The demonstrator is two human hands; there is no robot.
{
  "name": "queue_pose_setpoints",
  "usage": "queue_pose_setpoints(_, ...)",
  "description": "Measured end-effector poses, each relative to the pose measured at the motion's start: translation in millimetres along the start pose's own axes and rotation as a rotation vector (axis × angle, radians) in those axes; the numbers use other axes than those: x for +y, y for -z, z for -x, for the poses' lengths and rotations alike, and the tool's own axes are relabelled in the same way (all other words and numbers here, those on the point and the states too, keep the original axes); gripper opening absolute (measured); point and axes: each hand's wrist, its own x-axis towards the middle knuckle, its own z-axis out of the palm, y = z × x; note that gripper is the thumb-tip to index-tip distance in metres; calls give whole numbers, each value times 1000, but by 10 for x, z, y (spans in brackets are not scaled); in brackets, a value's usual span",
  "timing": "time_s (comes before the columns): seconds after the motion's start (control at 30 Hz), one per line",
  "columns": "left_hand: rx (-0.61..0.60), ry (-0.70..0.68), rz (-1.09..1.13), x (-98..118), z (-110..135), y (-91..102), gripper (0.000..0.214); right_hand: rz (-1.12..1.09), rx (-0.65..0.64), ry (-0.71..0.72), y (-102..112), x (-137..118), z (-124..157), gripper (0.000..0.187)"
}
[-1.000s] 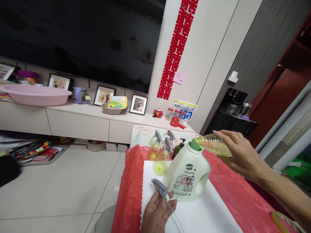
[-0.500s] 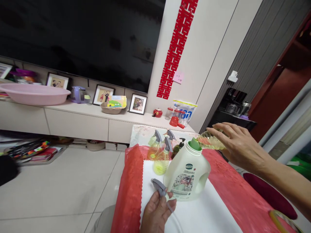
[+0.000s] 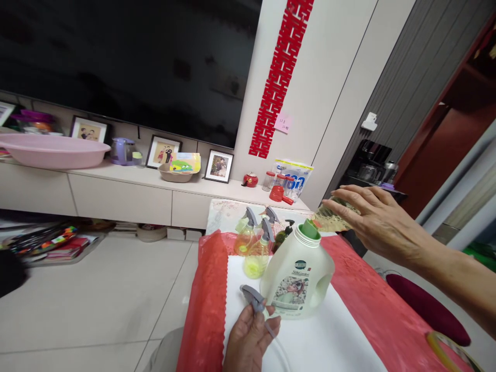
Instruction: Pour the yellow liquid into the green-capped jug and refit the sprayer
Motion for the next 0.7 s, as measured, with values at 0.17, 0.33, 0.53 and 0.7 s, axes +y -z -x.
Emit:
queue_pose_setpoints(0.17, 14, -17, -11, -16, -11, -1, 60, -3, -26, 30, 45, 39, -45, 66)
queue_pose_setpoints(0.33, 29, -26, -1, -50, -34, 5, 61, -38, -12, 71, 79, 86, -102, 68)
queue_pose_setpoints(0.53, 32, -32, -9, -45, -21, 11, 58, -19, 30, 135, 135, 105, -166, 57)
queue_pose_setpoints(0.7, 11, 9, 5, 11, -5, 14, 56, 23, 51, 173, 142, 122, -197, 46)
